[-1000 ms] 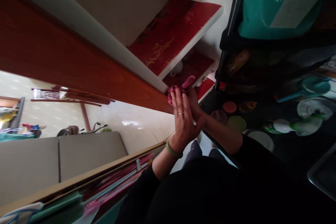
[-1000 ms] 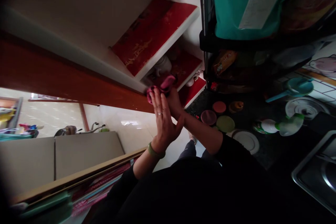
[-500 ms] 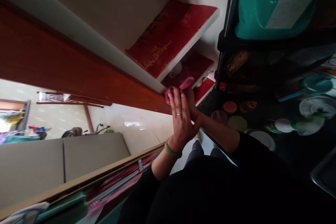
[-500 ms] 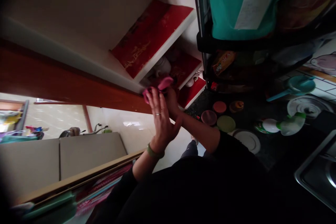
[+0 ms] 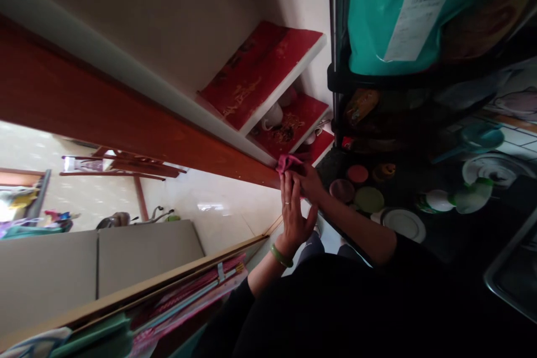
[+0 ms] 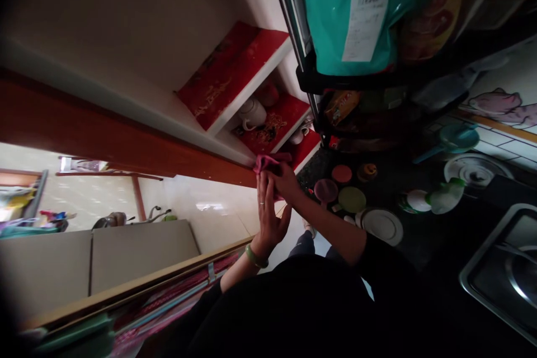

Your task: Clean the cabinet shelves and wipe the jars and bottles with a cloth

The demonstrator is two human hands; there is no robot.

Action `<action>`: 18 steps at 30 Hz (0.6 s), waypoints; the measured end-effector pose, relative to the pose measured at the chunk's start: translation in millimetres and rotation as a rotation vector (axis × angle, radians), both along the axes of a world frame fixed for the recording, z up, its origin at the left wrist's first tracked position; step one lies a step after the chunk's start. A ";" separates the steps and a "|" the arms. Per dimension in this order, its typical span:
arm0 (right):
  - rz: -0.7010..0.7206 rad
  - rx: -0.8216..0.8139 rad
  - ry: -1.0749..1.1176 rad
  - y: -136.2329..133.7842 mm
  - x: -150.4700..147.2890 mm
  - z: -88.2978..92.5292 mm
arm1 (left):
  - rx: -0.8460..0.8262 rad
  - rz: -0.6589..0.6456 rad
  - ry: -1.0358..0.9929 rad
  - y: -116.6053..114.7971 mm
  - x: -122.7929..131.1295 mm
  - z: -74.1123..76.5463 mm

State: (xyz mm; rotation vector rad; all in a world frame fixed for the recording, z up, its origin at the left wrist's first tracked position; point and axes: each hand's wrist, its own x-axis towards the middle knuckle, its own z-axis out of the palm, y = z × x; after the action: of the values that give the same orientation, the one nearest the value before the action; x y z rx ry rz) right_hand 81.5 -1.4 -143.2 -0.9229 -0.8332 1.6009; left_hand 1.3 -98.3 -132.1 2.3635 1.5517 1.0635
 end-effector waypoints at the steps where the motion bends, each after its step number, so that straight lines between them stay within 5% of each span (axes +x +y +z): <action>1: 0.014 0.026 0.017 0.3 0.5 3.4 | 0.018 0.014 -0.001 -4.0 1.5 5.4; 4: 0.018 0.170 0.011 3.9 -1.6 4.4 | 0.019 0.076 -0.027 -7.7 3.8 8.1; 13: -0.021 0.381 -0.305 10.0 -5.9 -19.0 | 0.054 0.142 -0.007 2.1 -8.1 -15.6; 18: -0.145 0.483 -0.354 19.3 -13.8 17.3 | 0.108 0.122 0.006 9.7 -18.0 8.1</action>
State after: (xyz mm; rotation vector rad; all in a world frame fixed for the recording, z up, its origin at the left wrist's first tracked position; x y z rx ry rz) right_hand 67.6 17.9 -125.9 -0.8966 -1.2986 1.0523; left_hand -16.7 -88.6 -124.0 2.3686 1.7012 1.1952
